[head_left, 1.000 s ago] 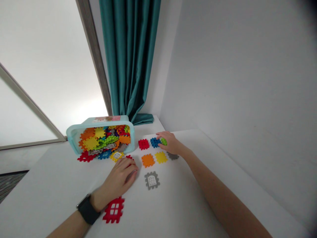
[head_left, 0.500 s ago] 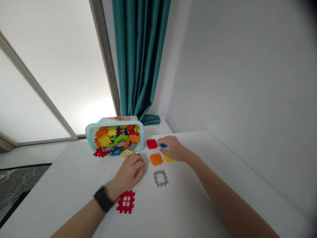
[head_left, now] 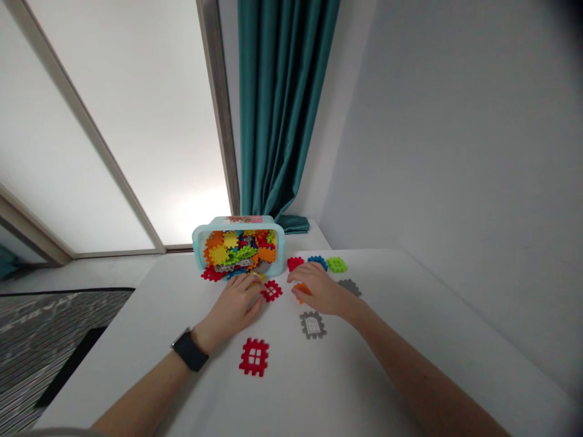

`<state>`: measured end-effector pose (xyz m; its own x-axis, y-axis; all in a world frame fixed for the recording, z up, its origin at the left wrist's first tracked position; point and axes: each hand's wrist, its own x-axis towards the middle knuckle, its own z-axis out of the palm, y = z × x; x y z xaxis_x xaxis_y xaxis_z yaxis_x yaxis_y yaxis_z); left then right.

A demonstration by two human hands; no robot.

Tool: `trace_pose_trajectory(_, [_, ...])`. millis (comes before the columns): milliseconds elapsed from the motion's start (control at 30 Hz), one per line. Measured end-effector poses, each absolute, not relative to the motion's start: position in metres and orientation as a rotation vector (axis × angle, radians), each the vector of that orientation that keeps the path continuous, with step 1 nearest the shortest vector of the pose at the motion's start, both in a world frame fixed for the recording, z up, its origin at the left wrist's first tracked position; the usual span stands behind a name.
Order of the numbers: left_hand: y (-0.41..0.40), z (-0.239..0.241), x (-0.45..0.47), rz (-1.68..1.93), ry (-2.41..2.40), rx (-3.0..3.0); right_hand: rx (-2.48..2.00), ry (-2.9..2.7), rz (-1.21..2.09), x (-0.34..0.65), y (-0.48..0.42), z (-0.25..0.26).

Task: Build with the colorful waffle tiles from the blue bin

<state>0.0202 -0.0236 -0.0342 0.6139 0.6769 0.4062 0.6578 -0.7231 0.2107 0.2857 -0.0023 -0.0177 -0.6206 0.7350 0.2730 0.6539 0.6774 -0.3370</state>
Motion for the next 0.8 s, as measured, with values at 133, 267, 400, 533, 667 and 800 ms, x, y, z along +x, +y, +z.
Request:
trace_pose_trajectory(133, [-0.030,-0.037,-0.001,0.683,1.177,2.794,-1.044,-2.545,0.295,0.268,-0.009,-0.022])
trace_pose_trajectory(267, [-0.041,-0.039,-0.017,0.711,1.172,2.781,-1.051,-2.570,0.284,0.253,-0.015,-0.027])
trace_pose_trajectory(400, [-0.053,-0.043,-0.026,0.667,1.163,2.778,-1.083,-2.583,0.303,0.240,-0.027,-0.029])
trace_pose_trajectory(533, [-0.063,-0.049,-0.030,0.626,1.154,2.747,-1.082,-2.580,0.366,0.227,-0.042,-0.031])
trace_pose_trajectory(667, [-0.071,-0.051,-0.031,0.690,1.054,2.662,-1.096,-2.554,0.388,0.220,-0.055,-0.037])
trace_pose_trajectory(800, [-0.079,-0.051,-0.034,0.630,0.938,2.639,-1.098,-2.547,0.405,0.219,-0.064,-0.042])
